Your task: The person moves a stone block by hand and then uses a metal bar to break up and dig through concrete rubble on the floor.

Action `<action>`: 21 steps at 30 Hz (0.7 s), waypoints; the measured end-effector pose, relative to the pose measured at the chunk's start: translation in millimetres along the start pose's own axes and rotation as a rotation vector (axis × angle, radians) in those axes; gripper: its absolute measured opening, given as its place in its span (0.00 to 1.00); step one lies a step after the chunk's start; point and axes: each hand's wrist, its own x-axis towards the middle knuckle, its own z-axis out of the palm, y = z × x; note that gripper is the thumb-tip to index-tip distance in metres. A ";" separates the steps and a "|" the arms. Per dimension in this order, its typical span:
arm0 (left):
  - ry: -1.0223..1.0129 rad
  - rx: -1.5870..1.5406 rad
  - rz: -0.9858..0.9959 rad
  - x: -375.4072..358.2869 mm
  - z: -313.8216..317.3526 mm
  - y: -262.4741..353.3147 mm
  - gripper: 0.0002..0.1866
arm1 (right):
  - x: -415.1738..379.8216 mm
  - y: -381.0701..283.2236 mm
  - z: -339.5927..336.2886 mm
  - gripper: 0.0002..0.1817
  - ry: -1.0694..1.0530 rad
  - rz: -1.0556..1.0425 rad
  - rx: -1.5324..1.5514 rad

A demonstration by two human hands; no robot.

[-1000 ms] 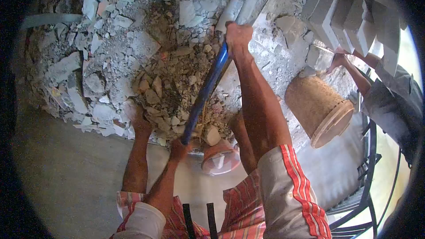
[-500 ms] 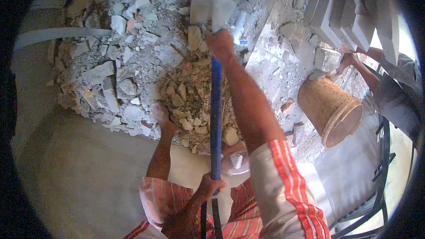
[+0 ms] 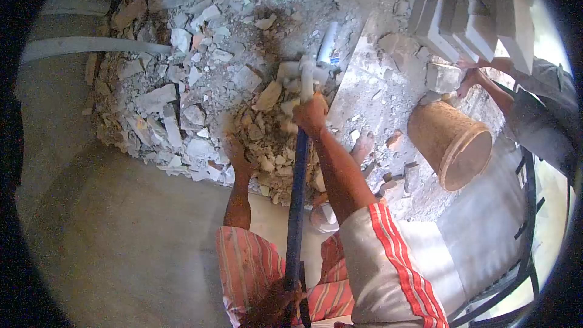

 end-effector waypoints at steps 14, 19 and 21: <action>0.101 0.178 0.153 -128.8 79.0 102.9 0.27 | -80.9 -46.4 -76.4 0.17 -0.174 0.724 0.489; 0.091 0.345 0.246 -159.8 106.3 112.4 0.28 | -100.3 -32.9 -97.9 0.12 -0.168 0.859 0.715; 0.060 0.401 0.239 -174.1 117.3 108.7 0.29 | -115.4 -42.2 -122.2 0.09 -0.298 0.887 0.691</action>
